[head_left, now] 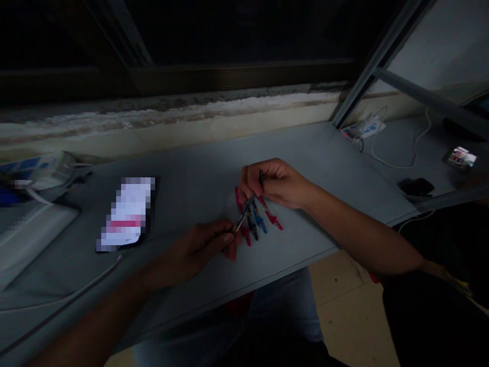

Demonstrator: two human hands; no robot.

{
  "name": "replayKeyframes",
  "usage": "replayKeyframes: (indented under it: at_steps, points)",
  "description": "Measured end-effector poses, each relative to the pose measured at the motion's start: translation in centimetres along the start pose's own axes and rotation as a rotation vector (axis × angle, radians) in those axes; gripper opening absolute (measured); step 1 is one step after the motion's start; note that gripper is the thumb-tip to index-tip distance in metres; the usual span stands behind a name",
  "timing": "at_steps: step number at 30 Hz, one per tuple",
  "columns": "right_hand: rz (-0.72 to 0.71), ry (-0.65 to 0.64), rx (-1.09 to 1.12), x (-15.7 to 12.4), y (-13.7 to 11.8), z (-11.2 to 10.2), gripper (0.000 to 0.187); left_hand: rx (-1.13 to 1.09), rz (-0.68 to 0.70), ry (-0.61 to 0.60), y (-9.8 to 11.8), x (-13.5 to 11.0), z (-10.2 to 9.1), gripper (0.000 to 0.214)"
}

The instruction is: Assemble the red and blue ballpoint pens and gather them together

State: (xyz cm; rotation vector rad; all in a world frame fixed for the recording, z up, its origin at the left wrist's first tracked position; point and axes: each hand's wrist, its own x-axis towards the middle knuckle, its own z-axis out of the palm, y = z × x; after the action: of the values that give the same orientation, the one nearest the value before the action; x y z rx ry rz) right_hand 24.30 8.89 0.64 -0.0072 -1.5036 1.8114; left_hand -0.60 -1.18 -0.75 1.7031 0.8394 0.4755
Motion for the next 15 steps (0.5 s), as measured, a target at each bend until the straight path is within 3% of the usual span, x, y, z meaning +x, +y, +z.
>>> replayKeyframes:
  at_steps: [5, 10, 15]
  points:
    - [0.054, 0.085, -0.011, 0.2, -0.7, -0.3, 0.008, -0.017, -0.024, 0.057, 0.0, -0.1, -0.1, 0.049]
    - [0.095, 0.165, -0.110, 0.3, -1.1, -0.9, 0.024, -0.018, -0.021, 0.098, 0.3, -0.1, -0.3, 0.042]
    - [0.090, 0.275, -0.220, 0.5, -1.5, -1.1, 0.028, -0.010, -0.003, 0.099, 0.1, -0.1, -0.2, 0.041]
